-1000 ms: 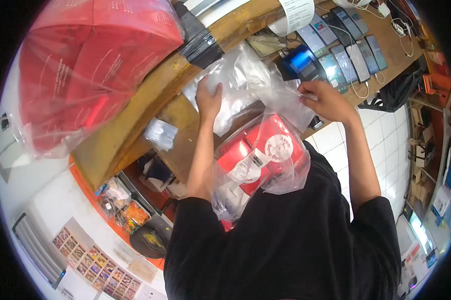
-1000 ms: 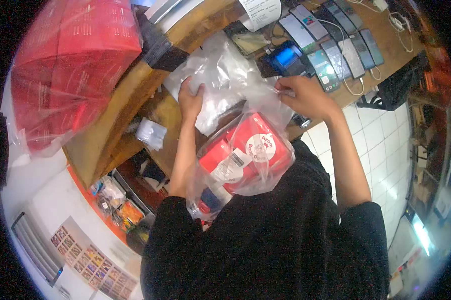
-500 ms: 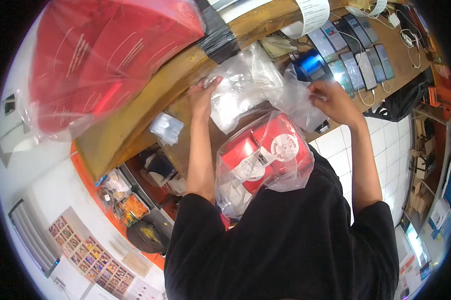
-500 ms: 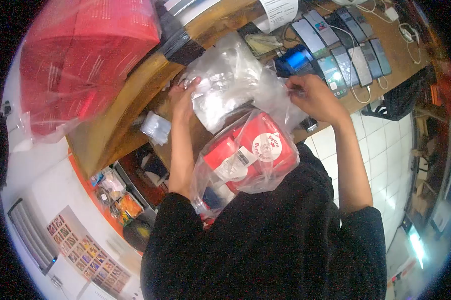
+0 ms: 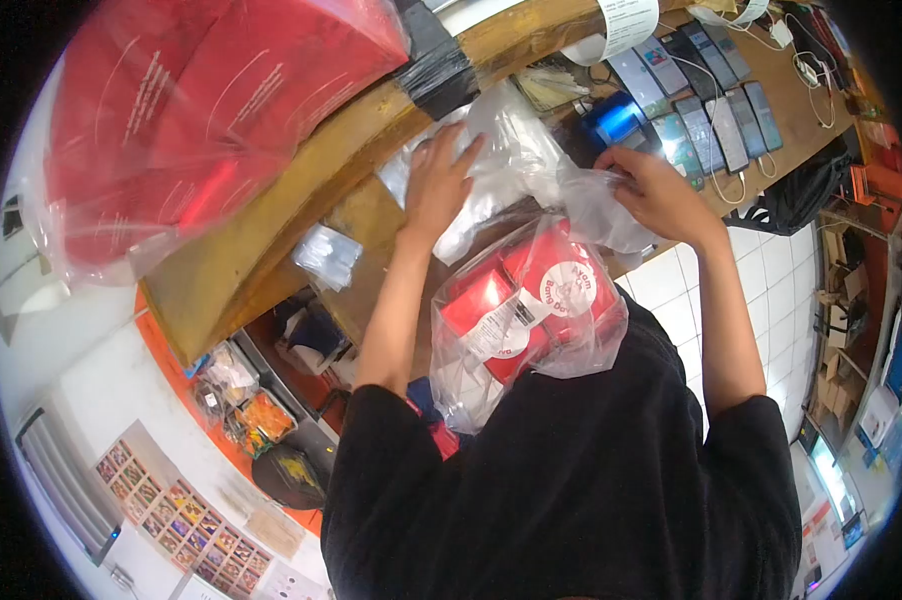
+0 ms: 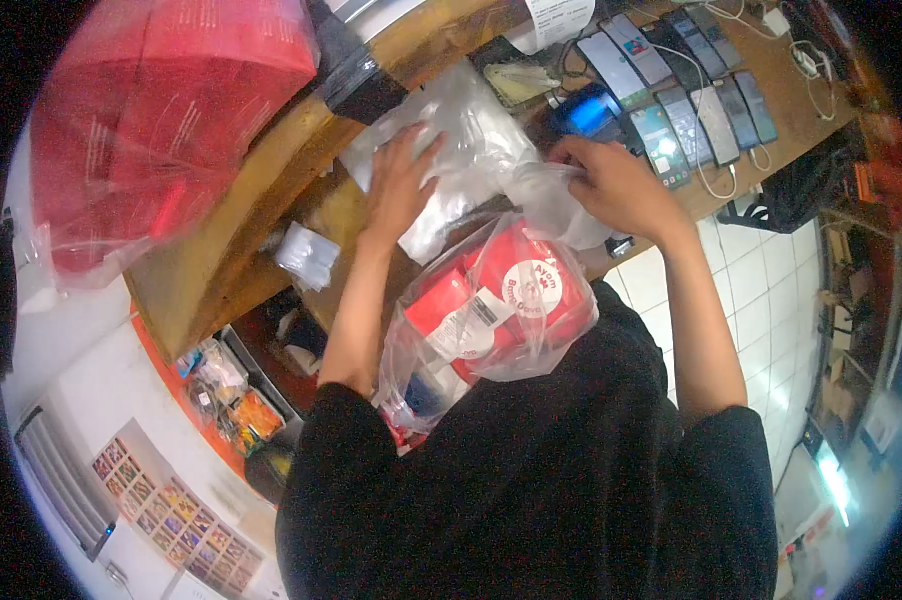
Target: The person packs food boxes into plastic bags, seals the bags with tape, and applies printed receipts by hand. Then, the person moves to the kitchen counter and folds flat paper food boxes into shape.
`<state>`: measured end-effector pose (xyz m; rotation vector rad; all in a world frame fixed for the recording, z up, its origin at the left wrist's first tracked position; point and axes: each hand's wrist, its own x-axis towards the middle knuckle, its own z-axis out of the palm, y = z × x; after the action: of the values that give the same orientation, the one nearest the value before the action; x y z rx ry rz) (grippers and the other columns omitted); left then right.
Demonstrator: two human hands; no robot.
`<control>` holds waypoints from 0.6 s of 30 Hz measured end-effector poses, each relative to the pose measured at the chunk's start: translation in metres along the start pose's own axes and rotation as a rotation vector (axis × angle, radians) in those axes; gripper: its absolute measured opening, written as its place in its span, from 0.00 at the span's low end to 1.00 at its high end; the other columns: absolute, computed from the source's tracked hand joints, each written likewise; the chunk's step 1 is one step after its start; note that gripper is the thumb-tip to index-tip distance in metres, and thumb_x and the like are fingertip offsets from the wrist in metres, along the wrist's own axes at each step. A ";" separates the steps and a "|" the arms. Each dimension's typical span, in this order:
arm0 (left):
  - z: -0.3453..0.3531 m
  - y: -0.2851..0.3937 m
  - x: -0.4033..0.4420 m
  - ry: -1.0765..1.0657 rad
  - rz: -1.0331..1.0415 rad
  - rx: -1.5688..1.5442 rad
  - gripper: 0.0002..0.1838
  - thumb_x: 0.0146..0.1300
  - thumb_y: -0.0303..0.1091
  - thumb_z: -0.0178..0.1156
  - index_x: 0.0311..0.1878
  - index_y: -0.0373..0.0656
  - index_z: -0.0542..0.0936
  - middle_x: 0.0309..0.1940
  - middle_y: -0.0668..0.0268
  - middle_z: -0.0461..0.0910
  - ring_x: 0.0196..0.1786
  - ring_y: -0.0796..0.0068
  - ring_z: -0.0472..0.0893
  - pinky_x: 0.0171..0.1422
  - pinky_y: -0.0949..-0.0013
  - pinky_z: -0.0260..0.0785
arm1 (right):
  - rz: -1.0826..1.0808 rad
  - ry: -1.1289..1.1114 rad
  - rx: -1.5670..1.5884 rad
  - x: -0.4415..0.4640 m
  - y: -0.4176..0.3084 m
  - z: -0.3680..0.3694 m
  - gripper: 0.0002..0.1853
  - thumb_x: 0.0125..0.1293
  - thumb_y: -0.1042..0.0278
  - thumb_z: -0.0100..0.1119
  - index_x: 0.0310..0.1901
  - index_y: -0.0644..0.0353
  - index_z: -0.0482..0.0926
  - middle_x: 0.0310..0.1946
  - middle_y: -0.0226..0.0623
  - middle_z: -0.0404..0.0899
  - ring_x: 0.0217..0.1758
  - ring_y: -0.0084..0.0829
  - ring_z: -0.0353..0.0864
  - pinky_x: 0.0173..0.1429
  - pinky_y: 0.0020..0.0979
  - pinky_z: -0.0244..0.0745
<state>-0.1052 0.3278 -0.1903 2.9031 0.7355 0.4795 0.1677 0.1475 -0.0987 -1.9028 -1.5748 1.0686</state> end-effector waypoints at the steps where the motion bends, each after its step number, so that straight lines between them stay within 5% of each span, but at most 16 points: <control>1: 0.011 0.000 0.004 0.012 0.109 -0.017 0.26 0.59 0.32 0.67 0.62 0.42 0.79 0.45 0.51 0.84 0.50 0.53 0.83 0.62 0.56 0.70 | 0.013 -0.014 -0.004 -0.003 0.006 0.001 0.17 0.59 0.75 0.54 0.51 0.62 0.79 0.39 0.51 0.82 0.45 0.49 0.81 0.53 0.44 0.74; 3: 0.064 -0.021 -0.002 -0.024 0.126 -0.061 0.26 0.56 0.31 0.67 0.61 0.47 0.81 0.48 0.58 0.85 0.53 0.59 0.82 0.64 0.58 0.66 | 0.042 -0.018 0.009 -0.006 0.007 -0.002 0.17 0.59 0.74 0.55 0.51 0.61 0.79 0.40 0.52 0.82 0.46 0.50 0.81 0.55 0.45 0.73; 4: 0.068 -0.028 0.002 -0.207 0.066 -0.041 0.22 0.57 0.31 0.67 0.57 0.45 0.83 0.42 0.60 0.86 0.48 0.60 0.84 0.60 0.58 0.70 | 0.062 -0.014 0.028 -0.011 0.006 -0.004 0.17 0.59 0.74 0.55 0.51 0.61 0.79 0.40 0.51 0.82 0.45 0.50 0.82 0.56 0.45 0.73; 8: 0.039 -0.022 0.018 -0.164 -0.282 -0.357 0.14 0.61 0.31 0.65 0.51 0.41 0.85 0.40 0.59 0.85 0.43 0.57 0.84 0.48 0.58 0.76 | 0.041 0.101 0.095 -0.030 0.013 -0.009 0.16 0.59 0.74 0.56 0.50 0.62 0.79 0.42 0.49 0.83 0.45 0.49 0.82 0.54 0.44 0.75; 11: 0.010 -0.025 0.029 -0.194 -0.329 -0.471 0.12 0.64 0.33 0.65 0.49 0.41 0.86 0.42 0.58 0.86 0.46 0.58 0.85 0.49 0.61 0.76 | 0.178 0.017 0.078 -0.036 0.012 -0.021 0.17 0.62 0.79 0.54 0.54 0.68 0.77 0.47 0.48 0.82 0.53 0.38 0.82 0.58 0.37 0.75; 15: 0.006 -0.039 0.024 -0.152 -0.497 -0.552 0.15 0.69 0.42 0.62 0.49 0.41 0.86 0.49 0.58 0.86 0.52 0.59 0.85 0.55 0.61 0.75 | 0.175 0.087 0.090 -0.038 0.023 -0.016 0.15 0.63 0.76 0.55 0.51 0.69 0.78 0.42 0.48 0.83 0.50 0.36 0.83 0.56 0.36 0.76; 18: -0.009 -0.050 0.018 -0.219 -0.401 -0.212 0.19 0.73 0.46 0.57 0.58 0.45 0.82 0.52 0.55 0.85 0.57 0.58 0.82 0.61 0.62 0.71 | 0.170 0.089 0.076 -0.034 0.022 -0.016 0.13 0.64 0.75 0.56 0.49 0.71 0.79 0.38 0.45 0.83 0.46 0.33 0.83 0.54 0.35 0.76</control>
<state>-0.1153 0.3811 -0.1862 2.4709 1.1165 0.1782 0.1922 0.1119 -0.0957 -2.0323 -1.3250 1.0800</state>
